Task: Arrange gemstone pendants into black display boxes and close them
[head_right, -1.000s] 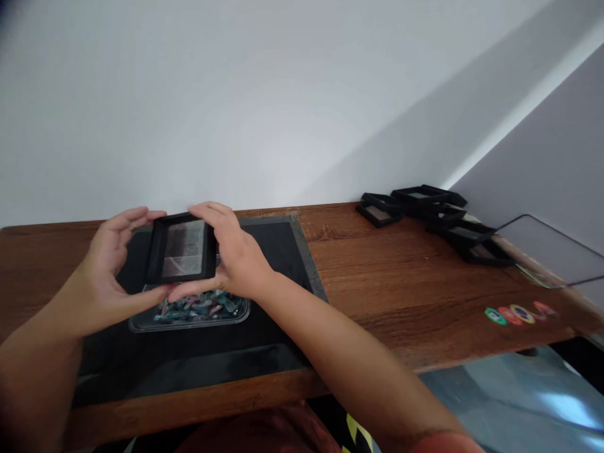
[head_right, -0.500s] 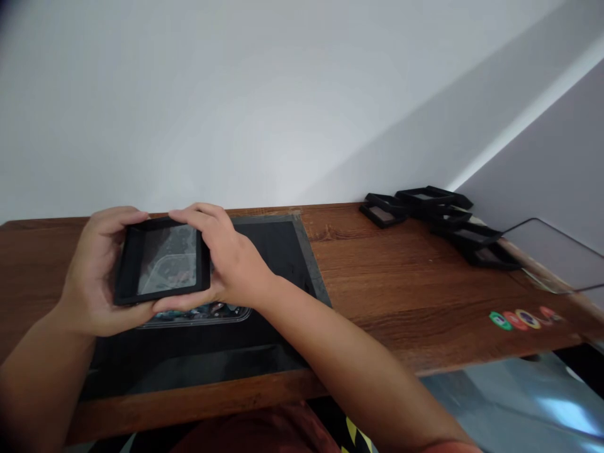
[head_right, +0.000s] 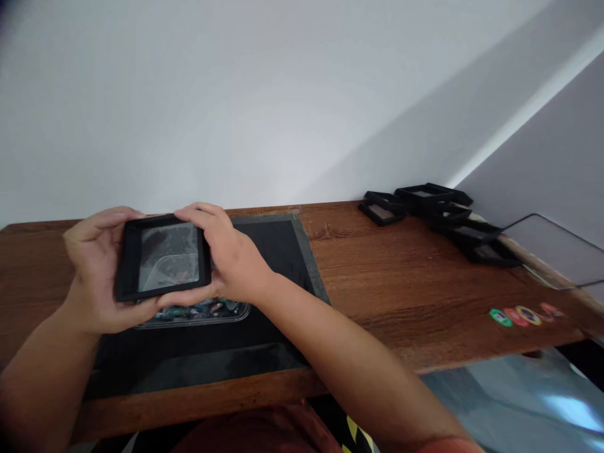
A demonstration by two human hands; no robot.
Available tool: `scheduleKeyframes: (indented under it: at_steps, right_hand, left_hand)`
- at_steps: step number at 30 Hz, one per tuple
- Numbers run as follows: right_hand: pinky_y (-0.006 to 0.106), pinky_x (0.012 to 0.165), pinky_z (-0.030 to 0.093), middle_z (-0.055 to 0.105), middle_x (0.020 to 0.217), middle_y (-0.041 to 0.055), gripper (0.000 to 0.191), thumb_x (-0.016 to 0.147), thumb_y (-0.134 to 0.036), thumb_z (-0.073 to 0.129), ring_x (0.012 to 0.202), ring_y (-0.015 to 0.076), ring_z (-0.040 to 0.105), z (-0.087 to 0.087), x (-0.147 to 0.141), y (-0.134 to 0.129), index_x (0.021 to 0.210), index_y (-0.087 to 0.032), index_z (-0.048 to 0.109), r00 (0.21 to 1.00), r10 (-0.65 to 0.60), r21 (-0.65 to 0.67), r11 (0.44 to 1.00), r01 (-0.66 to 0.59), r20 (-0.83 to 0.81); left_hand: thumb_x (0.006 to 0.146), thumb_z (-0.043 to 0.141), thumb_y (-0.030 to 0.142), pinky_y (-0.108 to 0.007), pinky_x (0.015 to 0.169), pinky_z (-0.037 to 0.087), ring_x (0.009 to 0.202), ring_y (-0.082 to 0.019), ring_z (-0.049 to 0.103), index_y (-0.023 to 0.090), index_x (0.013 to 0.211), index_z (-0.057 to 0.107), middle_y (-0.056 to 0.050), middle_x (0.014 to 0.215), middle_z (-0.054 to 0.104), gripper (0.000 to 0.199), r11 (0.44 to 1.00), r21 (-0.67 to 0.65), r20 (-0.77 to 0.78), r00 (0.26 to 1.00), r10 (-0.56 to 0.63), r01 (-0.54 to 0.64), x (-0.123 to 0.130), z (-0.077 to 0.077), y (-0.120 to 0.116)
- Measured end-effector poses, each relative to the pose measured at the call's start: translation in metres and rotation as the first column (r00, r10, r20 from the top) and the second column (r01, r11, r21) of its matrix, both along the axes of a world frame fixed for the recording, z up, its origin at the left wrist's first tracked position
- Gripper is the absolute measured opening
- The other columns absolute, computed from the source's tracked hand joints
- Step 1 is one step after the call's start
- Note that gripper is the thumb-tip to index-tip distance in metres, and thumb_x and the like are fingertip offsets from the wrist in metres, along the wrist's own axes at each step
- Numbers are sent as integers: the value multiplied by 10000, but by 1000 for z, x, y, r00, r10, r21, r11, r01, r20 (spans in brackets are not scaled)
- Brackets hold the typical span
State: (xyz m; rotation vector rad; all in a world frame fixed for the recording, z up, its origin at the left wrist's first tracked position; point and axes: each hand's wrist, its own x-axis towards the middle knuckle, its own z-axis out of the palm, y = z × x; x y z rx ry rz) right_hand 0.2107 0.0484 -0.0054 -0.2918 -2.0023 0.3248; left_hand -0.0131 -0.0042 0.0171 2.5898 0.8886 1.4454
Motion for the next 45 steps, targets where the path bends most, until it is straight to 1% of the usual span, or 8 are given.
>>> scheduleKeyframes:
  at_steps: [2,6,16,20,27,33,38,45]
  right_hand:
    - [554,1199,450,534,1434,170,1075,694,-751,810,1414,339,504,-1,0,0,1501,-236,321,1000,5,4,1000,-5,-15]
    - [512,1188,462,532,1429,160,1023,737,-731,796,1408,318,506,-2,0,2,1504,-245,326,999,20,35,999,-19,-41]
    - [526,1165,468,501,1468,161,1073,712,-751,796,1405,338,504,-2,2,2,1533,-270,299,1000,-1,4,1000,1,-8]
    - [512,1141,490,498,1470,162,1083,704,-721,822,1403,335,503,-4,2,3,1538,-268,302,1000,15,6,1000,-15,-16]
    - [553,1135,502,512,1459,170,1121,662,-762,826,1404,356,509,-3,2,3,1527,-259,322,1000,-22,-40,999,22,21]
    - [520,1144,497,542,1422,149,1012,724,-714,816,1388,322,526,-2,2,3,1499,-258,350,998,26,38,999,-24,-61]
    - [533,1149,484,509,1463,159,1069,715,-747,801,1419,340,496,-2,3,3,1529,-265,305,1000,11,4,1000,-11,-1]
    - [531,1160,472,517,1449,157,1037,724,-733,803,1404,329,505,-4,2,3,1510,-258,323,1000,10,14,1000,-10,-26]
  left_hand:
    - [479,945,188,-643,1065,511,1296,-406,579,290,1546,334,-155,1417,445,1234,999,32,2,1000,-23,23,-1,1,2]
    - [476,971,229,-684,1048,510,1263,-417,593,278,1520,398,-161,1381,508,1191,999,23,35,999,30,-31,-3,-1,2]
    - [590,939,298,-639,1033,520,1222,-357,587,219,1484,436,-141,1338,538,1029,999,-21,59,997,48,-47,0,0,0]
    - [597,942,283,-662,1051,526,1259,-374,581,251,1510,411,-146,1387,520,1057,999,-30,62,998,31,-29,3,2,-3]
    - [622,926,310,-743,1143,468,1351,-449,560,287,1549,405,-161,1484,526,1064,993,-76,7,995,96,-95,2,4,-10]
    - [629,902,317,-734,1166,455,1356,-423,559,318,1561,399,-118,1481,539,1059,991,-62,-23,993,119,-120,-1,4,-9]
    - [651,875,291,-748,1167,436,1365,-423,546,306,1572,385,-135,1489,530,1043,994,-50,-28,995,91,-92,0,4,-9]
    - [664,879,325,-752,1214,385,1383,-411,538,329,1569,372,-120,1502,529,1038,992,-60,-36,993,113,-115,1,4,-11]
